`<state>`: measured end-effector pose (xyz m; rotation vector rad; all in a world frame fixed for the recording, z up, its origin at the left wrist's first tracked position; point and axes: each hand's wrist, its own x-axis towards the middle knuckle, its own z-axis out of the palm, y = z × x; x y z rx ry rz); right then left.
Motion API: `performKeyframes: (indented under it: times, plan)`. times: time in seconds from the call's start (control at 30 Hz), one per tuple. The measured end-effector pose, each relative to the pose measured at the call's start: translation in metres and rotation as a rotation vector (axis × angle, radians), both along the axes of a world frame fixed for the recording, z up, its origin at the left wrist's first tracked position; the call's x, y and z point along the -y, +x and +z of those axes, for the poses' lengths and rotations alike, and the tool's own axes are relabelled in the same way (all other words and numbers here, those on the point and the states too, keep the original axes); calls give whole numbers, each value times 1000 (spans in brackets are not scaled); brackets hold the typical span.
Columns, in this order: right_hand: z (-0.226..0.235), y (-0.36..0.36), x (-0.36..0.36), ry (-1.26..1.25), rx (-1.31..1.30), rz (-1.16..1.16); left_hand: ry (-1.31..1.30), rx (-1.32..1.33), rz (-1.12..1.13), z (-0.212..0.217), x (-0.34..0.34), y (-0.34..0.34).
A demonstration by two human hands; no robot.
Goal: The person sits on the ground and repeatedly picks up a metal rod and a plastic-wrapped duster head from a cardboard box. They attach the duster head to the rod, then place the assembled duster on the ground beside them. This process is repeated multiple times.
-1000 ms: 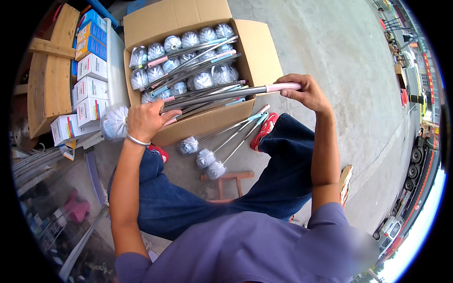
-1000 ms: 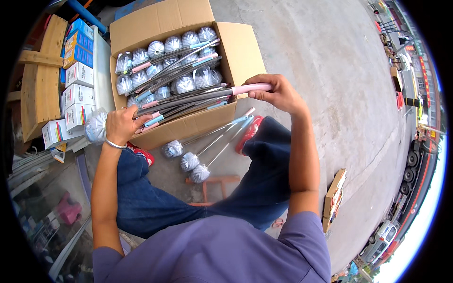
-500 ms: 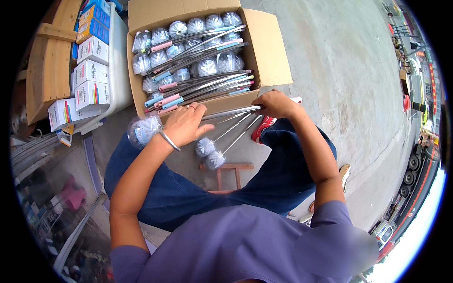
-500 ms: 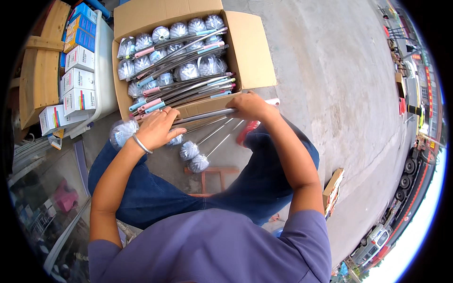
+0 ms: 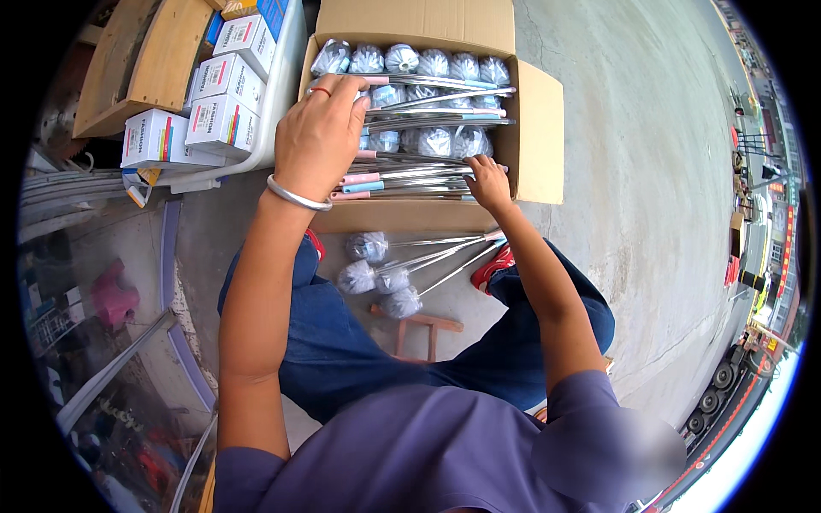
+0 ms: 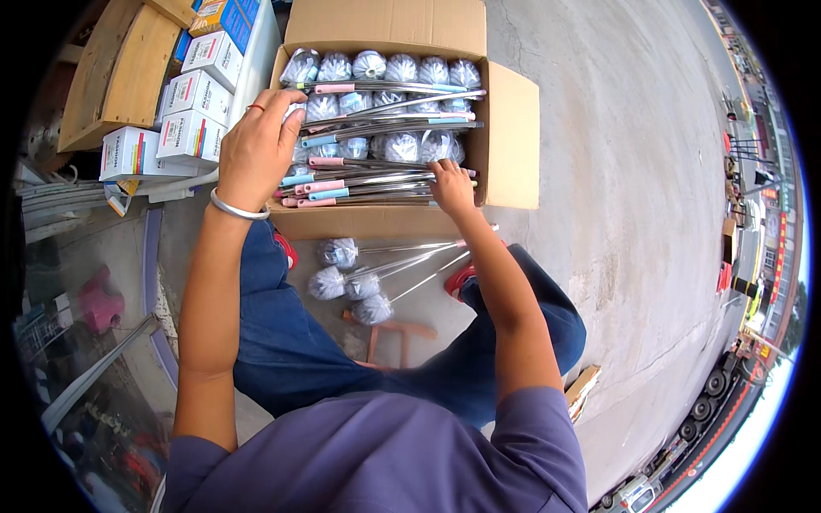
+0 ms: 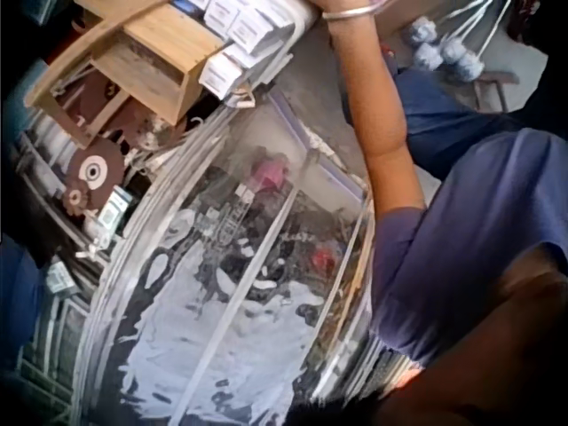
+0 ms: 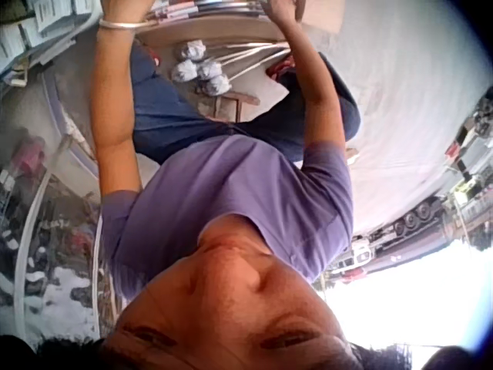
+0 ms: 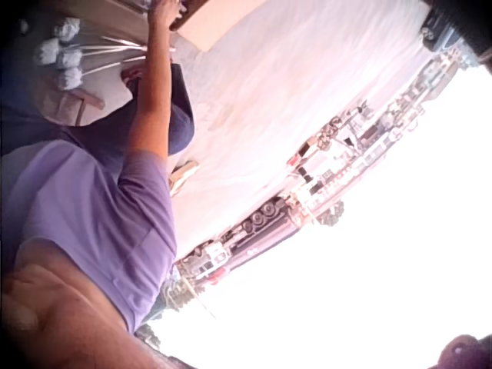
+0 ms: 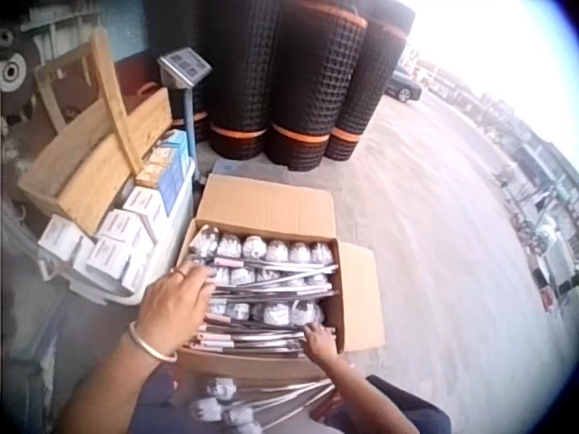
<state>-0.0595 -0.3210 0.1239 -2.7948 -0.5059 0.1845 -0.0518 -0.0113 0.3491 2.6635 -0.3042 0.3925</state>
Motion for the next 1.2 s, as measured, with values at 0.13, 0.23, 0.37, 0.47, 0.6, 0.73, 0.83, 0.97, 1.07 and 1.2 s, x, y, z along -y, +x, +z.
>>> performKeyframes:
  times: [0.13, 0.23, 0.37, 0.47, 0.6, 0.73, 0.83, 0.97, 1.07, 1.2]
  plan:
    - [-27, 20, 0, -527, -236, -118, -8, -3, 14, -1, -7, 5]
    - [-11, 16, 17, -271, -313, -11, 9, -79, 28, -9, -15, 6]
    - [107, 8, 23, 798, -1147, -281, 159, -242, 11, -24, -24, 6]
    - [175, -14, 28, 1438, -1291, -316, 252, -328, -72, -47, -21, 3]
    - [218, -25, 17, 1625, -640, -202, 269, -459, -168, -72, 6, 1]
    - [227, -11, 35, 1405, -308, -181, -36, -810, -201, -149, 26, 6]
    - [234, -10, 45, 1336, -255, -409, -76, -945, -106, -232, 50, 15]
    - [220, -10, 65, 1002, -50, -566, 42, -679, 37, -277, 126, 46]
    - [225, -20, 66, 940, 0, -624, -221, -575, 303, -311, 164, 56]
    - [232, -23, 66, 990, -24, -600, -286, -563, 440, -333, 186, 62]
